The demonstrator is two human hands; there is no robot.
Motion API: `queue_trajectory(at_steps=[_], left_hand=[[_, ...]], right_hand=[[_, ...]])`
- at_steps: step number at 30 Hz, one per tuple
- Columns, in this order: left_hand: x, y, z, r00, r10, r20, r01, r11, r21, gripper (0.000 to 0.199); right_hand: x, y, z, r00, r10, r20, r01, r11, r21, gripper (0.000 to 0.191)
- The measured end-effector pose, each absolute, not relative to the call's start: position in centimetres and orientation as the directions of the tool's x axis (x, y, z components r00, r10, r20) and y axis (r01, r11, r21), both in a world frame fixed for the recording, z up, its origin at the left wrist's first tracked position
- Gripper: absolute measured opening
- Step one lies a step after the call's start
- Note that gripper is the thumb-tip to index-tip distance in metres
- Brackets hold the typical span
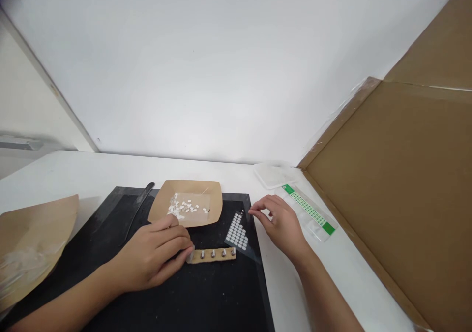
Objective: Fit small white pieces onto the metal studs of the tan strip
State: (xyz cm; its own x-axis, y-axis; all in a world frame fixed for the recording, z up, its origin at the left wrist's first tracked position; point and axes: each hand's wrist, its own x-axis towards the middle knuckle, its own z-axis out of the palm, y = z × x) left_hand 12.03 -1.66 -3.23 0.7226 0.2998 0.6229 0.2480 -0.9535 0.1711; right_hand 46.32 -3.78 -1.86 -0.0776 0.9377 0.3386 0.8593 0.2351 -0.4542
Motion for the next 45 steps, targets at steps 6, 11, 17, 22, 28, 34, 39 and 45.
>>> queue_trajectory(at_steps=[6, 11, 17, 22, 28, 34, 39, 45], left_hand=[[11.9, -1.7, -3.5, 0.728, 0.303, 0.615, 0.251, -0.953, 0.171, 0.008], [11.9, -1.7, -3.5, 0.727, 0.308, 0.613, 0.256, -0.951, 0.173, 0.009], [12.1, -1.7, -3.2, 0.724, 0.306, 0.618, 0.26, -0.951, 0.167, 0.011], [12.1, -1.7, -3.2, 0.73, 0.307, 0.611, 0.259, -0.951, 0.168, 0.01], [11.9, -1.6, -3.5, 0.702, 0.339, 0.626, 0.28, -0.94, 0.195, 0.01], [11.9, -1.5, -3.8, 0.686, 0.322, 0.653, 0.292, -0.943, 0.159, 0.008], [11.8, -1.4, -3.9, 0.611, 0.312, 0.727, 0.385, -0.92, 0.072, 0.008], [11.8, -1.3, -4.1, 0.479, 0.314, 0.82, 0.446, -0.891, 0.081, 0.029]], right_hand=[[45.4, -3.4, -3.3, -0.066, 0.939, 0.338, 0.847, 0.232, -0.478, 0.024], [44.6, -3.2, -4.2, -0.062, 0.943, 0.328, 0.851, 0.221, -0.476, 0.021], [44.5, -2.9, -4.7, -0.061, 0.952, 0.301, 0.856, 0.205, -0.475, 0.019], [44.3, -2.8, -5.0, -0.014, 0.955, 0.295, 0.86, 0.162, -0.484, 0.02], [44.6, -2.5, -5.0, 0.085, 0.927, 0.365, 0.875, 0.105, -0.472, 0.026], [45.6, -1.9, -5.2, 0.108, 0.895, 0.434, 0.9, 0.097, -0.425, 0.026], [45.5, -1.7, -5.6, 0.034, 0.899, 0.436, 0.932, 0.129, -0.338, 0.022], [44.9, -1.9, -5.5, -0.041, 0.913, 0.405, 0.965, 0.142, -0.222, 0.024]])
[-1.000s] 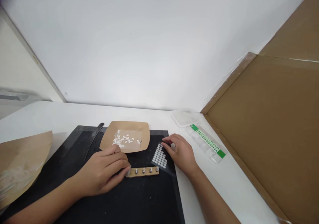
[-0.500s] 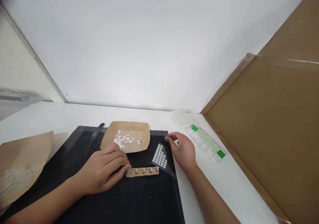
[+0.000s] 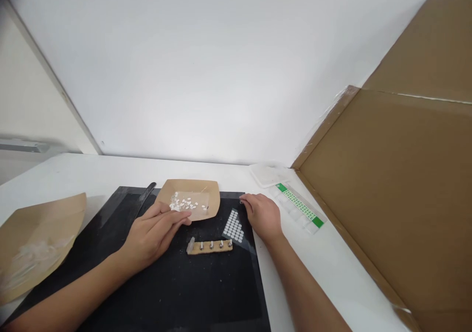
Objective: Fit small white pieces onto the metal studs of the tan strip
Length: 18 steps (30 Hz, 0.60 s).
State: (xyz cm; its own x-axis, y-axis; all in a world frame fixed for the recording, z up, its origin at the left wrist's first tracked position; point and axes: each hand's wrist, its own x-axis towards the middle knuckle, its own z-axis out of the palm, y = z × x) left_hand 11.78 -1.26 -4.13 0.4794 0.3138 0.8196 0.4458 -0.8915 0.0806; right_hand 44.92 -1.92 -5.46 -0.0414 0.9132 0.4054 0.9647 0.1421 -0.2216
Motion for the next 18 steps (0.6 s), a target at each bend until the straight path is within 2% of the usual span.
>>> queue_trajectory(at_steps=[5, 9, 14, 18], left_hand=[[12.0, -1.0, -4.6, 0.469, 0.347, 0.812, 0.452, -0.884, 0.117, 0.048], [12.0, -1.2, -4.6, 0.435, 0.396, 0.809, 0.48, -0.862, 0.164, 0.063], [12.2, -1.7, -4.3, 0.402, 0.474, 0.783, 0.522, -0.821, 0.229, 0.055], [12.2, -1.8, -4.4, 0.43, 0.462, 0.775, 0.419, -0.863, 0.282, 0.059]], right_hand=[[44.5, -2.2, -5.3, -0.049, 0.917, 0.395, 0.971, 0.137, -0.196, 0.028], [44.3, -2.9, -4.8, -0.019, 0.924, 0.382, 0.963, 0.12, -0.242, 0.032], [44.6, -4.6, -2.7, -0.034, 0.962, 0.272, 0.923, 0.135, -0.36, 0.029], [44.6, -5.7, -1.1, -0.108, 0.985, 0.132, 0.871, 0.157, -0.465, 0.037]])
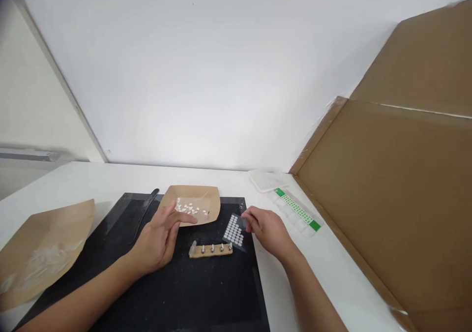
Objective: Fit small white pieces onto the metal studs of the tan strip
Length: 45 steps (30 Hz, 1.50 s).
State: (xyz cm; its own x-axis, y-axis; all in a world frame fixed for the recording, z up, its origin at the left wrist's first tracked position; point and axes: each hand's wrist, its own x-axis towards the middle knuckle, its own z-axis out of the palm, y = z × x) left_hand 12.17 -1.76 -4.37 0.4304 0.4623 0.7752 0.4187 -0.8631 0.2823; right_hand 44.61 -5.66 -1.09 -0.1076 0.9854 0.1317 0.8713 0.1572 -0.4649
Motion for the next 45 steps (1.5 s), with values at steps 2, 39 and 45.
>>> queue_trajectory(at_steps=[2, 39, 45], left_hand=[[12.0, -1.6, -4.6, 0.435, 0.463, 0.772, 0.362, -0.875, 0.321, 0.064], [11.2, -1.2, -4.8, 0.44, 0.305, 0.845, 0.033, -0.945, 0.325, 0.085], [11.2, -1.2, -4.6, 0.44, 0.293, 0.849, 0.032, -0.95, 0.311, 0.084]], right_hand=[[44.4, -6.0, -0.8, -0.111, 0.99, 0.092, 0.853, 0.143, -0.502, 0.035], [44.5, -7.2, -0.7, -0.212, 0.977, -0.026, 0.867, 0.176, -0.467, 0.019], [45.2, -7.5, -0.5, -0.22, 0.972, -0.083, 0.851, 0.149, -0.504, 0.047]])
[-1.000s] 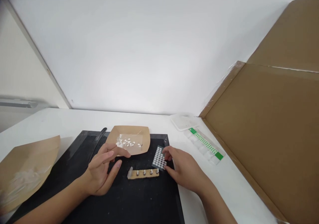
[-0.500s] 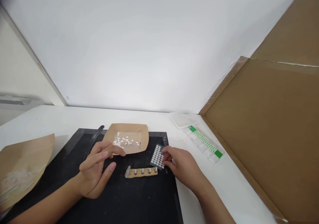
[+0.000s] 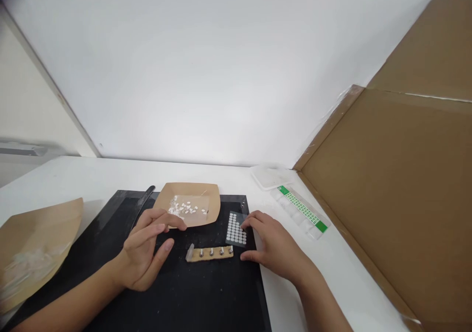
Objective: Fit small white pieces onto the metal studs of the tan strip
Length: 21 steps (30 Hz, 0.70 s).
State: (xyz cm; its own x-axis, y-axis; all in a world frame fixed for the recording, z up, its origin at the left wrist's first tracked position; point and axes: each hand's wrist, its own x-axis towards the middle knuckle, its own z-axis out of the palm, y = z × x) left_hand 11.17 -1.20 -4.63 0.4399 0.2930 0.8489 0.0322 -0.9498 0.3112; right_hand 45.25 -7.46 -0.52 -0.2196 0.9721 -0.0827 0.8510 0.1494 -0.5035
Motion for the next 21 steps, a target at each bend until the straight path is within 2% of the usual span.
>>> queue_trajectory(at_steps=[7, 13, 21], left_hand=[[11.2, -1.2, -4.7, 0.448, 0.288, 0.847, 0.032, -0.951, 0.307, 0.085], [11.3, -1.1, -4.6, 0.472, 0.29, 0.832, 0.025, -0.948, 0.317, 0.086], [11.6, -1.1, -4.6, 0.464, 0.297, 0.835, 0.037, -0.948, 0.317, 0.085]], right_hand=[[45.0, -7.2, -0.8, -0.179, 0.98, -0.092, 0.866, 0.112, -0.487, 0.047], [46.0, -6.8, -1.8, -0.125, 0.991, -0.041, 0.908, 0.097, -0.407, 0.069], [46.0, -6.8, -2.0, -0.083, 0.995, -0.054, 0.904, 0.052, -0.425, 0.059]])
